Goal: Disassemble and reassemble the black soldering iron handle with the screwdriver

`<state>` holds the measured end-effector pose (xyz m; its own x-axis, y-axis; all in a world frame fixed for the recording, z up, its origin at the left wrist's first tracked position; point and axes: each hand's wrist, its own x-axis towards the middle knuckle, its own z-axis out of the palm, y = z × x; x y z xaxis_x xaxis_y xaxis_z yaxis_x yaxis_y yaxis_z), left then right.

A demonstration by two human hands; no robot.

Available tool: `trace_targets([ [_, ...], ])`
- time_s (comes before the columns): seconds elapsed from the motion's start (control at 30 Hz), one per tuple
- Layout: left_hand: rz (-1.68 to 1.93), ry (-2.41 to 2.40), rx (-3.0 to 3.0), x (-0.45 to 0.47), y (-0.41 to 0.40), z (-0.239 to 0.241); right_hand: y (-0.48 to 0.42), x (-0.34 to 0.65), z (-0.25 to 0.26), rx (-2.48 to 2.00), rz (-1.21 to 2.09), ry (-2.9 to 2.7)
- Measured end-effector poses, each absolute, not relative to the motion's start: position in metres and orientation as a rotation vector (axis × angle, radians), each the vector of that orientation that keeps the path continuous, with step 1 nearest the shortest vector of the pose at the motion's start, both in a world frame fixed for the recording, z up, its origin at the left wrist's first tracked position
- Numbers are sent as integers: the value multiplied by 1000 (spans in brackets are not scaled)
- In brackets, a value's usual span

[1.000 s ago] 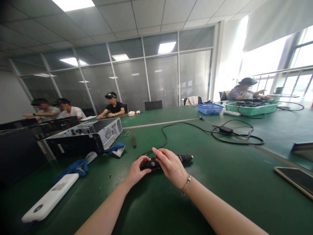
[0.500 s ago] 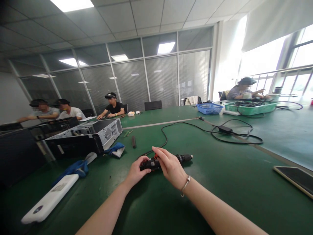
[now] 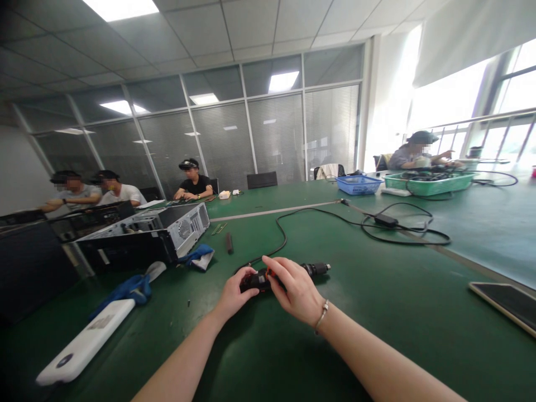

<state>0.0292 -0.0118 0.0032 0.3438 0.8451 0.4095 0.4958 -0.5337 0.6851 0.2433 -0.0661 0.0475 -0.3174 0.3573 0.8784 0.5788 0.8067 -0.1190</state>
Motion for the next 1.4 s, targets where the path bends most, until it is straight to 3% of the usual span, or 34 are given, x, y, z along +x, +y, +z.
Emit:
trace_targets([
  [0.7,1072,1174,2202,29,-11,1,-61,242,42,-675,-382,-2062],
  [1.17,1057,1176,2197,29,-11,2,-65,237,42,-677,-146,-2018],
  [1.4,1064,1197,2185,29,-12,3,-64,239,42,-741,-373,-2022],
])
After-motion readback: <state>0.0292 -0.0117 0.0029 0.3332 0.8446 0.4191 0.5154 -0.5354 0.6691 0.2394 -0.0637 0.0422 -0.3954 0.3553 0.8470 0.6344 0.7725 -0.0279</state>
